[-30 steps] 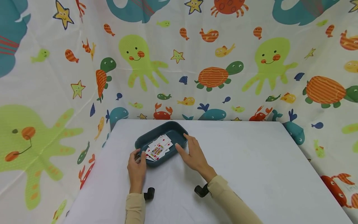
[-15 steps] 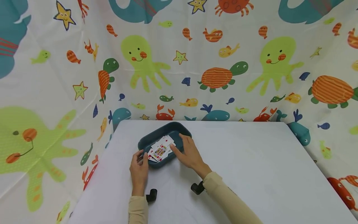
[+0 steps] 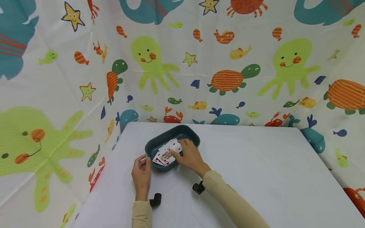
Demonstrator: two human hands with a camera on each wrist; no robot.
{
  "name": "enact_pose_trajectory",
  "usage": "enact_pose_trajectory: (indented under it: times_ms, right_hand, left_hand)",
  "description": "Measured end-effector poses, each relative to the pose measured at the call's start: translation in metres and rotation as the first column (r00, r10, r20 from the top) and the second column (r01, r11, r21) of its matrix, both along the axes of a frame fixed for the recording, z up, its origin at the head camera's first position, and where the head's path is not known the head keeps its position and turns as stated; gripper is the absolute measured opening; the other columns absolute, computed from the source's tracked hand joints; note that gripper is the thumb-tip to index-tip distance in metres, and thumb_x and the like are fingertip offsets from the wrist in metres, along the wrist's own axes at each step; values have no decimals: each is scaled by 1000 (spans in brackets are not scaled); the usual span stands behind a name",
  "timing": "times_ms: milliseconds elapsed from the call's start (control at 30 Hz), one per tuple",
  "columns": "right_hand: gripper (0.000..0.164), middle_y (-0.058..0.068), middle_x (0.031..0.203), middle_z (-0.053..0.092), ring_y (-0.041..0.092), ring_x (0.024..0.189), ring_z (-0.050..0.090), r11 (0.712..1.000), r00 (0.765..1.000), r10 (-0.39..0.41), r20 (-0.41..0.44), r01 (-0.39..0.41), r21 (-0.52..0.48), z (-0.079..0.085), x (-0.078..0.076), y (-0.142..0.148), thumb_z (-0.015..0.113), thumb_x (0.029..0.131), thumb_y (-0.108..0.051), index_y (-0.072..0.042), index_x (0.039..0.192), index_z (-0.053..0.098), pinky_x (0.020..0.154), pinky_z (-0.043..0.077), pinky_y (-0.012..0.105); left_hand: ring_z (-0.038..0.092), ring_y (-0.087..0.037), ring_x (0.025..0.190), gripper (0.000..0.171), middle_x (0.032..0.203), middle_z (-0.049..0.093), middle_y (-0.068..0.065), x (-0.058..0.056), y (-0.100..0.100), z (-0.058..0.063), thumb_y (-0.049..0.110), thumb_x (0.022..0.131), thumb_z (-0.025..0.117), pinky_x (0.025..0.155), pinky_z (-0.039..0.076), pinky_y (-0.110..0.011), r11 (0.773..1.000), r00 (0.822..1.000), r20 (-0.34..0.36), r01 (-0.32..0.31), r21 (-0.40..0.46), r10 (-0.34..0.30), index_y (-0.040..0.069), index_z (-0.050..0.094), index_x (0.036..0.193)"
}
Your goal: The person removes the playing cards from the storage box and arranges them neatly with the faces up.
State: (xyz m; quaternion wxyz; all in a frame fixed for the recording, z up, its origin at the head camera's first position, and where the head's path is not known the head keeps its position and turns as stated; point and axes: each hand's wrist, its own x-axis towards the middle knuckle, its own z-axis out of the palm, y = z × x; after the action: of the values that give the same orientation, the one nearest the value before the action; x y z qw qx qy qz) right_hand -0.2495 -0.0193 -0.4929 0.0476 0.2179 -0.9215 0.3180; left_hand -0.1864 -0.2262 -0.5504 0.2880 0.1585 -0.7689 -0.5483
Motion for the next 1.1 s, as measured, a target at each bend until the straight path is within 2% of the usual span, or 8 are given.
enact_pose_trajectory:
  times_ms: [133, 400, 633, 733, 833, 933, 1100]
  right_hand:
    - [64, 17, 135, 59, 32, 123, 57, 995, 998, 33, 50, -37, 92, 3, -7, -11, 69, 94, -46, 0, 137, 59, 102, 50, 48]
    - [73, 16, 134, 60, 31, 122, 57, 961, 982, -6, 187, -47, 274, 5, -18, -34, 74, 88, -52, -2, 139, 59, 100, 51, 49]
    - [79, 15, 131, 61, 31, 120, 57, 938, 961, -31, 276, -68, 340, 6, -27, -49, 82, 80, -55, -4, 136, 59, 99, 50, 49]
    - [77, 14, 129, 61, 30, 120, 56, 932, 952, -40, 304, -74, 355, 7, -29, -53, 87, 76, -50, -6, 133, 61, 99, 49, 49]
    - [77, 13, 130, 61, 30, 121, 55, 924, 951, -51, 304, -71, 376, 5, -30, -56, 91, 73, -48, -7, 131, 61, 100, 49, 49]
    - [77, 13, 132, 60, 30, 121, 55, 917, 955, -53, 291, -69, 392, 2, -31, -59, 92, 71, -47, -9, 131, 61, 100, 49, 49]
    - [76, 13, 129, 60, 29, 119, 55, 912, 958, -53, 281, -68, 405, 0, -32, -63, 92, 73, -41, -7, 133, 60, 100, 49, 49]
  left_hand:
    - [66, -8, 88, 30, 104, 74, -17, 1, 1, 1, 16, 98, 69, 75, 46, -5, 1000, 1000, 1, 22, 15, -22, 3, 65, 125]
    - [71, -26, 94, 30, 103, 75, -18, 1, 4, 1, 15, 98, 69, 76, 46, -5, 999, 999, -1, 37, 32, -37, 3, 65, 125]
    - [72, -27, 94, 28, 103, 75, -16, 1, 0, -1, 15, 98, 69, 77, 47, -6, 998, 997, -51, 56, -26, -58, 4, 68, 123]
    - [72, -26, 96, 28, 106, 75, -13, 1, -2, -2, 19, 99, 69, 82, 52, -16, 995, 997, -26, 76, -57, -78, 7, 69, 124]
    - [71, -27, 100, 30, 109, 75, -11, 3, -3, -2, 23, 99, 69, 88, 56, -34, 990, 995, 13, 104, -92, -103, 10, 68, 125]
    - [70, -30, 105, 33, 113, 74, -14, 5, -4, -1, 24, 98, 70, 92, 54, -49, 984, 991, 28, 131, -122, -128, 10, 67, 127]
    - [67, -35, 111, 37, 120, 71, -18, 4, -6, -2, 23, 96, 71, 94, 53, -54, 977, 988, 26, 157, -147, -155, 9, 65, 129]
